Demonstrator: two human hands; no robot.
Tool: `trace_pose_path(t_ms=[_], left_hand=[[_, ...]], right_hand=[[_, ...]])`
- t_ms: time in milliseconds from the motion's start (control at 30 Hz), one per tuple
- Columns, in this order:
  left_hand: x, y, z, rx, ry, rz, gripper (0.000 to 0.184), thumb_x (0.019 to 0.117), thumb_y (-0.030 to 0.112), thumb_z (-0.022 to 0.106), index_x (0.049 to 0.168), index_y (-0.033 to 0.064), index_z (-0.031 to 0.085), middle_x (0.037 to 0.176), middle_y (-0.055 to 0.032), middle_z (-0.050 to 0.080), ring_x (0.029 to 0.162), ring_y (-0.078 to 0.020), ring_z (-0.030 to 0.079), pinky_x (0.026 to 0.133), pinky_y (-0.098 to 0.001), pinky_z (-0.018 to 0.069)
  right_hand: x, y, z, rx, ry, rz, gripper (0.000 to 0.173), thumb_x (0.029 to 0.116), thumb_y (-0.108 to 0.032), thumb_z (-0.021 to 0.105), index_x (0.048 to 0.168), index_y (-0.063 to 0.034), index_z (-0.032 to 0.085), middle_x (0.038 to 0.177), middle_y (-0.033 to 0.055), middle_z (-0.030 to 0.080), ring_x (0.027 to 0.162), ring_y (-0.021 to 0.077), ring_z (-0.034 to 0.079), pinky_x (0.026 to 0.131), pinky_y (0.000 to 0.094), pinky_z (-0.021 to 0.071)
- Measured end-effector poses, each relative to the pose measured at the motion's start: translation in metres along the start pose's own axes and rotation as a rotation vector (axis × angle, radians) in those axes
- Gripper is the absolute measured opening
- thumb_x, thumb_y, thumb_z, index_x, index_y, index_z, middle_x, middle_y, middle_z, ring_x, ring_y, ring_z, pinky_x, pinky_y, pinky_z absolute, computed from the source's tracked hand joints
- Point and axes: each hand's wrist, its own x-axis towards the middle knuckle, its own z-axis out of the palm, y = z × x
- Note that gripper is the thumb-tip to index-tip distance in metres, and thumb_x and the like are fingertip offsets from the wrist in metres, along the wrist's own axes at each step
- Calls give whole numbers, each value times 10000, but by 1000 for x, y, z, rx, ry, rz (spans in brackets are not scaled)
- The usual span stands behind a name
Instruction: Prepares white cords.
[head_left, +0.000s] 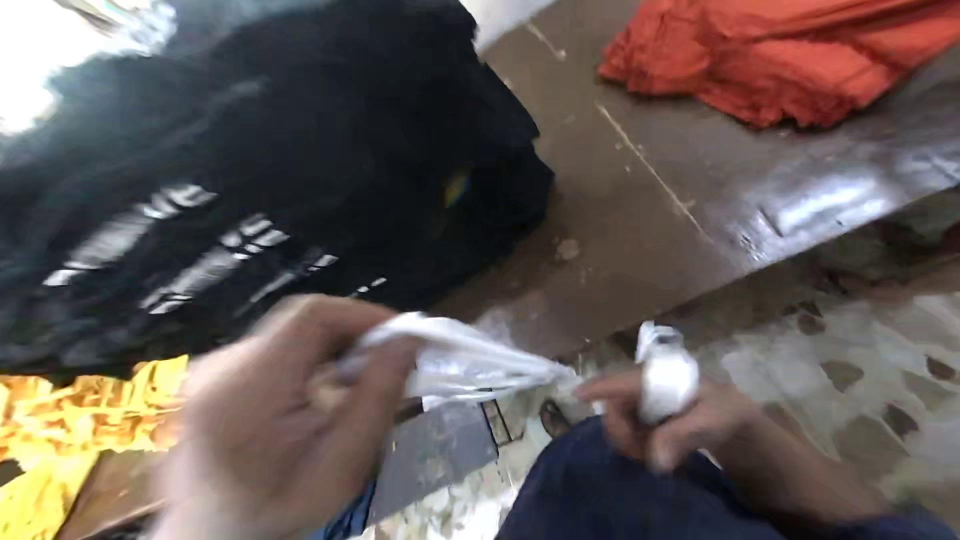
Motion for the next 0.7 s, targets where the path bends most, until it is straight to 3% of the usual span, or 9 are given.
trace_pose_path(t_ms=[67, 167, 233, 300, 367, 433, 500, 567, 700], left_hand=[[30, 36, 45, -22, 87, -47, 164, 1021, 317, 635, 979, 166, 685, 795, 118, 667, 688, 69, 610, 633, -126, 536], [30, 12, 66, -145, 147, 114, 210, 1026, 283, 608, 981, 103, 706, 880, 52, 696, 812, -11, 638, 766, -223, 545], [19, -11, 74, -205, 224, 119, 221, 1021, 269, 618, 981, 75, 715, 895, 34, 694, 808, -16, 645, 741, -209, 563], [5, -31, 78, -243, 279, 66, 217, 1012, 234, 627, 982, 36, 711, 861, 25, 703, 745, -4, 654, 672, -181, 571], [-13, -52, 81, -259, 302, 6, 216, 1009, 220, 623, 972, 24, 709, 827, 24, 725, 704, 11, 668, 633, -170, 575], [-33, -75, 86, -263, 315, -16, 247, 1020, 245, 612, 966, 25, 712, 795, 36, 713, 682, 36, 649, 616, -149, 559], [-53, -95, 94, -278, 341, -12, 270, 1022, 270, 610, 965, 29, 718, 760, 37, 691, 648, 42, 622, 598, -142, 542], [-74, -111, 100, -289, 342, -4, 290, 1028, 290, 609, 975, 27, 719, 760, 24, 691, 650, 34, 624, 612, -148, 549], [-113, -135, 108, -413, 231, -112, 301, 981, 309, 670, 999, 12, 719, 794, 9, 708, 672, 4, 647, 633, -181, 568]], right_hand=[[46, 38, 24, -138, -172, 83, 608, 1011, -425, 613, 1502, -82, 511, 819, -9, 639, 695, 4, 558, 675, 190, 500], [102, 66, 59, -321, -124, 171, 655, 932, -132, 708, 1510, 39, 449, 938, 152, 703, 791, 150, 657, 775, 329, 559], [121, 84, 71, -293, 91, 172, 439, 906, -131, 730, 1276, 64, 594, 905, 61, 689, 784, 61, 631, 765, 253, 538], [132, 96, 77, -222, 343, 83, 247, 888, -186, 739, 1050, -22, 652, 803, -88, 635, 701, -57, 566, 675, 157, 491], [141, 102, 81, -184, 557, -84, 296, 875, -251, 769, 1088, -64, 682, 924, -130, 690, 838, -73, 619, 784, 168, 531], [152, 113, 78, -183, 585, -261, 563, 892, -420, 772, 1312, -66, 650, 1201, -80, 721, 1074, -13, 657, 973, 230, 544], [165, 119, 85, -170, 648, -257, 623, 927, -468, 719, 1373, -45, 615, 1177, -70, 727, 880, -56, 647, 772, 150, 546], [172, 129, 96, -80, 776, -172, 462, 976, -405, 678, 1296, -72, 675, 1020, -59, 745, 663, -42, 593, 570, 146, 496], [189, 149, 113, 59, 1069, -99, 87, 975, -154, 635, 994, -84, 684, 848, -3, 730, 733, 74, 698, 668, 258, 607]])
